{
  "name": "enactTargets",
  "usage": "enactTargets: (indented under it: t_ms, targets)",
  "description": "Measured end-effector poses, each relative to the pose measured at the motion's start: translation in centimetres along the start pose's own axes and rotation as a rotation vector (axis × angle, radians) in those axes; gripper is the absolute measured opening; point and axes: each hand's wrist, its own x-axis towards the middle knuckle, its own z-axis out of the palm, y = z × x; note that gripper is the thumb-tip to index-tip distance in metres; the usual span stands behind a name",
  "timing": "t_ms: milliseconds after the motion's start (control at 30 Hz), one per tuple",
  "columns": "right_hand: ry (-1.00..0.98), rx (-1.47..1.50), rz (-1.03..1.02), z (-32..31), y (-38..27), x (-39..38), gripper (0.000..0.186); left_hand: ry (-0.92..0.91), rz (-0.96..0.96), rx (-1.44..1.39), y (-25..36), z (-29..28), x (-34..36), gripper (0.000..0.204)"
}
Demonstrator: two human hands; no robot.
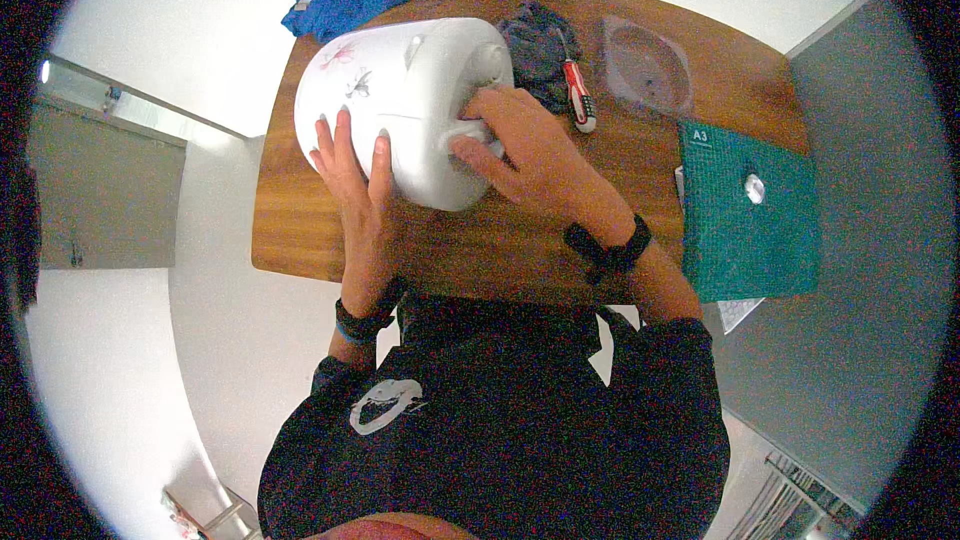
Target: The person wipes the exterior of a white cylindrical appliance with a gray cloth, then uses a screwdriver to open the casing and access the internal wiring. They proceed to unscrew and adjust internal components, including wires and a small black part, while the appliance remains disassembled on the table.
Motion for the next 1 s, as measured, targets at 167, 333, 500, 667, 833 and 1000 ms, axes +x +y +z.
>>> enactTargets:
  t_ms: [167, 333, 500, 667, 833, 1000]
  targets:
    - [-0.011, 0.044, -0.03, 0.2, 0.1, 1.3, 0.032, 0.081, -0.394, -0.205, 1.2, 0.5, 1.9, 0.077]
    - [0.08, 0.083, -0.204, 0.8, -0.8, 4.6, 0.031, 0.103, -0.057, -0.006, 0.3, -0.1, 0.8, 0.105]
    - [0.137, 0.001, -0.378, 2.3, -1.8, 8.9, 0.034, 0.134, -0.113, -0.027, 1.1, -1.4, 1.2, 0.132]
    - [0.117, -0.08, -0.449, 5.0, -2.5, 11.1, 0.051, 0.132, -0.28, -0.019, 1.3, -2.4, 1.7, 0.132]
    - [0.174, -0.182, -0.438, 7.4, -3.6, 12.7, 0.057, 0.139, -0.355, -0.007, 0.7, -2.6, 2.6, 0.129]
    - [0.174, -0.206, -0.47, 9.1, -3.5, 14.3, 0.048, 0.098, -0.386, -0.008, 0.2, -3.3, 2.7, 0.13]
